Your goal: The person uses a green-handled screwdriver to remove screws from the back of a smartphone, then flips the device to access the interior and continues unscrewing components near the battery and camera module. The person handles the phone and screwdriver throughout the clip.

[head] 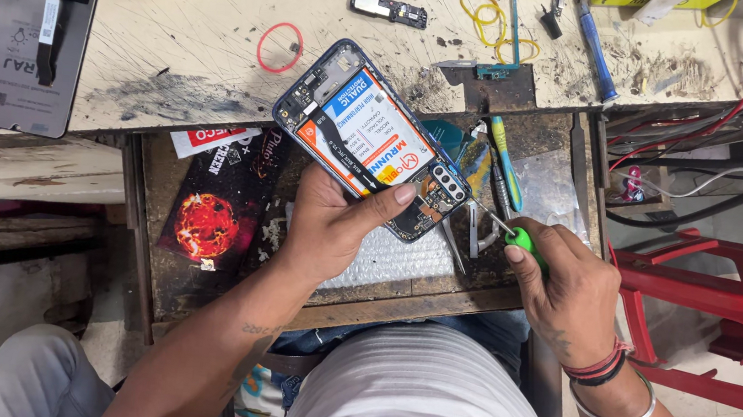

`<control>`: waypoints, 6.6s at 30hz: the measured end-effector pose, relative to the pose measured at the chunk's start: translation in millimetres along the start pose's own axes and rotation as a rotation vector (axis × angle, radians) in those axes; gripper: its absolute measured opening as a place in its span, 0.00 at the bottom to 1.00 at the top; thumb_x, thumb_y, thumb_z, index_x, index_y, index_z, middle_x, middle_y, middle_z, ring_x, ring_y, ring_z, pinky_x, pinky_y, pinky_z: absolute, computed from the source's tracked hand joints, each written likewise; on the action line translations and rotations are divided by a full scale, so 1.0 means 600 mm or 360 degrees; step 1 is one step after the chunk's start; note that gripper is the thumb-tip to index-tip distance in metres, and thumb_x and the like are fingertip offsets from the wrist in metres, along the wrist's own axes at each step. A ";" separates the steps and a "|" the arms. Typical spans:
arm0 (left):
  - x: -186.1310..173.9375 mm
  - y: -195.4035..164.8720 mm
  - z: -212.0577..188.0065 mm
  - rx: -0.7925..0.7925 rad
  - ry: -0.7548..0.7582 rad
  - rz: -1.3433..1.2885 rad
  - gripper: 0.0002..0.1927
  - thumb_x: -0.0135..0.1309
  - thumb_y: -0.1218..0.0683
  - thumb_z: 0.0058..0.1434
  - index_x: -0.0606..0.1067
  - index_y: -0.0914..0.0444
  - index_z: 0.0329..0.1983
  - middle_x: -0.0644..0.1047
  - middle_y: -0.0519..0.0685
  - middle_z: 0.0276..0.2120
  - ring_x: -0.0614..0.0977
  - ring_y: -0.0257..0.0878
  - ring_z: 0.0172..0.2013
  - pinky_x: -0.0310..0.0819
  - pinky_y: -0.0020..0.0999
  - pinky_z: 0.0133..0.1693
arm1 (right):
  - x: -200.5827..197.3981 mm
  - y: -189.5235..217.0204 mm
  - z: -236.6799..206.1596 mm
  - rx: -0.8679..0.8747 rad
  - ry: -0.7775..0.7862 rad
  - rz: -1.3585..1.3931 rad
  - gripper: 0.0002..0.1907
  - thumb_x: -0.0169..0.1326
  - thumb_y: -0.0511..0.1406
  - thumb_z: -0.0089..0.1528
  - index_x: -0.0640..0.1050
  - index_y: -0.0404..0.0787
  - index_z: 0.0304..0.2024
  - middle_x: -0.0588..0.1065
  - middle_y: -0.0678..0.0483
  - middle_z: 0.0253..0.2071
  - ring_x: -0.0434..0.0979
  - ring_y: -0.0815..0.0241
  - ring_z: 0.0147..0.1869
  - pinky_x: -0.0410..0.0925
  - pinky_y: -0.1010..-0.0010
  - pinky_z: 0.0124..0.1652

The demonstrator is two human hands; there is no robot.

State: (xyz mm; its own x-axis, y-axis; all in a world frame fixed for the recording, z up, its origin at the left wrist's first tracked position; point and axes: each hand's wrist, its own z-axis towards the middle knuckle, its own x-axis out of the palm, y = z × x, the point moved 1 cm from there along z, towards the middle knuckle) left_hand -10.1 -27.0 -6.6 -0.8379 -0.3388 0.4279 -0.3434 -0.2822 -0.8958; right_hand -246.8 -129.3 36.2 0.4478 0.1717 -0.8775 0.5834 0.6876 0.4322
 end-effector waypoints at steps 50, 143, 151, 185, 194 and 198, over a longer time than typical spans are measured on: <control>-0.002 -0.002 -0.005 -0.0100 0.0140 0.0096 0.13 0.62 0.60 0.66 0.78 0.66 0.53 0.82 0.46 0.46 0.82 0.31 0.47 0.76 0.30 0.52 | -0.010 0.005 0.010 -0.0040 0.0071 -0.0091 0.15 0.56 0.42 0.65 0.81 0.43 0.51 0.75 0.51 0.31 0.77 0.48 0.29 0.68 0.60 0.29; 0.013 0.011 -0.015 -0.0210 0.0287 0.0142 0.12 0.61 0.59 0.67 0.78 0.67 0.52 0.83 0.48 0.46 0.83 0.31 0.46 0.79 0.31 0.50 | -0.006 0.025 0.027 0.0003 0.0040 -0.0062 0.16 0.55 0.44 0.66 0.81 0.42 0.49 0.78 0.51 0.34 0.79 0.48 0.31 0.69 0.60 0.30; 0.013 0.012 -0.015 -0.0205 0.0291 0.0125 0.12 0.61 0.59 0.67 0.78 0.66 0.52 0.83 0.47 0.46 0.83 0.31 0.47 0.79 0.31 0.51 | -0.005 0.025 0.030 -0.0005 0.0042 -0.0086 0.16 0.55 0.44 0.66 0.81 0.42 0.49 0.78 0.51 0.34 0.79 0.47 0.32 0.69 0.60 0.29; 0.016 0.026 -0.019 -0.0233 0.0355 0.0099 0.12 0.61 0.61 0.67 0.78 0.66 0.53 0.83 0.46 0.46 0.82 0.30 0.47 0.78 0.31 0.51 | -0.001 0.024 0.044 0.0002 0.0005 -0.0060 0.16 0.55 0.45 0.67 0.81 0.42 0.50 0.78 0.50 0.34 0.79 0.46 0.33 0.69 0.59 0.30; 0.018 0.028 -0.021 -0.0253 0.0373 0.0096 0.13 0.61 0.61 0.67 0.77 0.66 0.54 0.83 0.46 0.46 0.82 0.30 0.48 0.78 0.31 0.52 | -0.004 0.029 0.053 -0.0011 -0.0009 0.0012 0.16 0.55 0.43 0.67 0.81 0.40 0.50 0.78 0.48 0.33 0.79 0.45 0.33 0.68 0.59 0.31; 0.018 0.029 -0.021 -0.0289 0.0360 0.0088 0.13 0.61 0.60 0.66 0.78 0.66 0.53 0.83 0.47 0.46 0.82 0.31 0.47 0.79 0.32 0.51 | -0.004 0.034 0.055 -0.0002 -0.0014 0.0015 0.16 0.55 0.43 0.67 0.81 0.40 0.49 0.77 0.48 0.33 0.78 0.45 0.33 0.68 0.58 0.31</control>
State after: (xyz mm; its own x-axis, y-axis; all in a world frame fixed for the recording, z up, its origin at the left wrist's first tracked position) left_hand -30.5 -24.5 -18.9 -0.9239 -0.1346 0.3583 -0.3476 -0.0968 -0.9326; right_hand -213.6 -139.2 54.2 0.4591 0.1720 -0.8715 0.5782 0.6870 0.4402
